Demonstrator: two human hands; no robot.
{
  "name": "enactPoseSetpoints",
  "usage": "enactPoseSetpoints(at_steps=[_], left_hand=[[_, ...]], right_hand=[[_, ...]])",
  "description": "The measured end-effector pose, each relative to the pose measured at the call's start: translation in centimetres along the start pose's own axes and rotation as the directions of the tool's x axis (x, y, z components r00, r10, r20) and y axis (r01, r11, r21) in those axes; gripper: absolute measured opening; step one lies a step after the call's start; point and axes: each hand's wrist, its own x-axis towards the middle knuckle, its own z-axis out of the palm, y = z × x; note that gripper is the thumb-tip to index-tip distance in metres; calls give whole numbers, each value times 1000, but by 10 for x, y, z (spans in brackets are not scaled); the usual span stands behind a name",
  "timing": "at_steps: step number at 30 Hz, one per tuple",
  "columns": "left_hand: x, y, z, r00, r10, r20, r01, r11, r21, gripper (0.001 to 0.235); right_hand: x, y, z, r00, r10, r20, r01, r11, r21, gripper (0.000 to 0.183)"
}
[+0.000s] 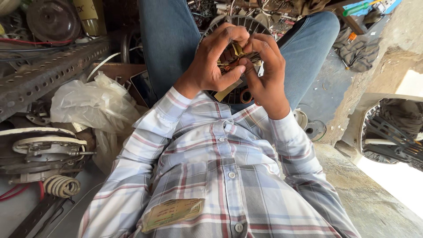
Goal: The person cuts strips of yellow insulating paper with scissors and inserts them into a motor stator, then uses a screwdriver to manipulate the wires and components within the assembly.
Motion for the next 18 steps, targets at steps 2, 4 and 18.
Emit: enactPoseSetpoints(at_steps=[2,4,18], left_hand=[[-1,-7,1,999,50,-17,-50,998,-30,48],[-6,-8,4,997,62,-48,-65,997,-50,44],[-10,2,0,960,249,-126,-190,914,359,11]], right_hand=[[-1,0,2,1000,12,-8,-12,999,35,30],[-2,0,4,999,33,-16,-31,996,81,30],[-4,5,5,998,53,-16,-51,994,101,24]])
